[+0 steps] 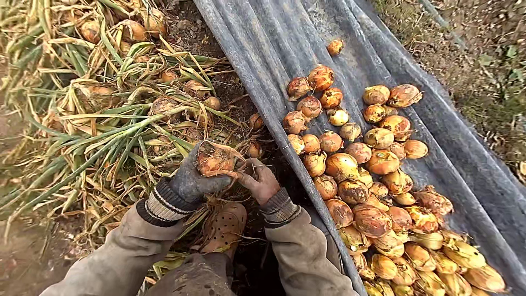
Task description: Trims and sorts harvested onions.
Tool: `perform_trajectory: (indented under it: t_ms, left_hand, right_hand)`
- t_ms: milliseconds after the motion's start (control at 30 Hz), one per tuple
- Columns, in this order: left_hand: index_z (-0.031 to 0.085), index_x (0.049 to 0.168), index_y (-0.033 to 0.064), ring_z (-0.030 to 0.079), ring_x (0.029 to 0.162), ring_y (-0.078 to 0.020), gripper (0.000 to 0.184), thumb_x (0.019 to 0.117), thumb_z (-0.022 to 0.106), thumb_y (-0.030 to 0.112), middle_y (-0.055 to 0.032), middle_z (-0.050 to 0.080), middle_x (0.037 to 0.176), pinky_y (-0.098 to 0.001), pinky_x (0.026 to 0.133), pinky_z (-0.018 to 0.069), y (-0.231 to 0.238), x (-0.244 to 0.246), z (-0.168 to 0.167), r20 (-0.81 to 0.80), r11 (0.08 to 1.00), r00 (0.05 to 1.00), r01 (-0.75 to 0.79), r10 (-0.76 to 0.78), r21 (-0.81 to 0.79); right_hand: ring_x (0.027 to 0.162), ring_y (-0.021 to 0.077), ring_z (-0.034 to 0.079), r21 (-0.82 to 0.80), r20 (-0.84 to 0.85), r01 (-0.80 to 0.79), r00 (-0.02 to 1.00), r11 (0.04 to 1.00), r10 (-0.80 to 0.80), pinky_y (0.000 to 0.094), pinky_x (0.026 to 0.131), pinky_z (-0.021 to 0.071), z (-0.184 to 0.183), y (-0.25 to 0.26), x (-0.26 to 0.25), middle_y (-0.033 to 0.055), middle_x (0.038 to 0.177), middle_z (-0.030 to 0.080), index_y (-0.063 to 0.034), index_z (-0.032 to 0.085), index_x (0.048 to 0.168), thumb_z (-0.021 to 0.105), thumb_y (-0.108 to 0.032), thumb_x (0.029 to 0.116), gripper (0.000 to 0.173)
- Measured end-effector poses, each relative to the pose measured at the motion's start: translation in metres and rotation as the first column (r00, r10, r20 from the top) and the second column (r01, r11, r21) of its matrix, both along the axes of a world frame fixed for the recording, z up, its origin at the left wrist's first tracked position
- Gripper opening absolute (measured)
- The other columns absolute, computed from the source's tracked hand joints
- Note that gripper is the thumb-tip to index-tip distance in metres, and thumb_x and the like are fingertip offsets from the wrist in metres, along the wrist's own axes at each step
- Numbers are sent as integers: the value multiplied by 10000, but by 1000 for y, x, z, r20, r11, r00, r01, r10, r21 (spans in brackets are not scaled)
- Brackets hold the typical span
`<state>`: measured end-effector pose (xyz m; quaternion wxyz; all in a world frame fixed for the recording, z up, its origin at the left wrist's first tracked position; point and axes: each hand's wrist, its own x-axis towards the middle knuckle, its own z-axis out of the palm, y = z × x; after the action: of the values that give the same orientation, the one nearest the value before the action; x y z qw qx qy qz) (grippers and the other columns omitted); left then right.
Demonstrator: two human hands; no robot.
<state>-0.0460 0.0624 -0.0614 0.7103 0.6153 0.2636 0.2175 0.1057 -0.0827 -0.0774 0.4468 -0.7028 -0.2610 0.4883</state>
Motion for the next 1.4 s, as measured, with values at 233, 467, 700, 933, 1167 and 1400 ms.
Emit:
perform_trajectory:
  t_ms: [233, 467, 700, 933, 1167, 1400]
  left_hand:
    - [553, 1365, 100, 699, 995, -14, 1015, 486, 955, 410, 21, 714, 1129, -211, 872, 601, -5, -13, 31, -378, 944, 922, 191, -80, 268]
    - [670, 1290, 147, 718, 978, -121, 934, 540, 878, 665, -23, 746, 1086, -408, 850, 613, -2, -14, 46, -572, 739, 818, 347, 63, 577]
    - [787, 993, 237, 735, 825, -93, 651, 517, 874, 671, 59, 766, 895, -441, 748, 627, 5, -18, 33, -629, 800, 766, 292, 132, 524]
    - [762, 959, 157, 713, 806, -329, 467, 721, 869, 544, -114, 736, 849, -636, 705, 535, 35, -22, 13, -759, 748, 540, 317, 363, 583]
    - [722, 1086, 37, 716, 945, -311, 357, 1050, 542, 342, -166, 727, 1020, -585, 838, 565, 50, 1, 31, -598, 591, 785, 409, 160, 695]
    - [758, 1142, 251, 721, 992, -245, 270, 1052, 564, 417, -29, 757, 1073, -539, 846, 559, 19, 105, 47, -823, 358, 543, 811, -167, 463]
  right_hand:
    - [782, 204, 662, 155, 271, -127, 959, 980, 82, 484, 698, 561, 13, 2, -15, 76, 855, 668, -68, 663, 1107, 501, -779, 881, 763]
    - [832, 116, 705, 245, 173, 167, 962, 955, -212, 451, 779, 586, 13, 2, -37, 31, 823, 722, -112, 745, 989, 378, -642, 1026, 646]
    - [585, 139, 573, 148, 185, 210, 954, 966, -236, 425, 571, 483, -1, 5, -35, -2, 581, 535, -136, 604, 656, 369, -675, 1009, 685]
    - [492, 117, 466, 46, -39, 341, 940, 939, -339, 381, 516, 426, 3, 8, -50, -35, 528, 440, -152, 549, 618, 428, -651, 993, 636]
    - [1233, 379, 616, -378, -105, -234, 972, 896, 209, 613, 1065, 435, -2, 18, -33, 233, 1258, 669, -41, 663, 1282, 268, -660, 1047, 771]
    - [356, 86, 384, -124, -404, 563, 724, 817, -560, 255, 352, 376, 7, -6, 0, -13, 494, 419, -97, 513, 743, 185, -636, 1055, 704]
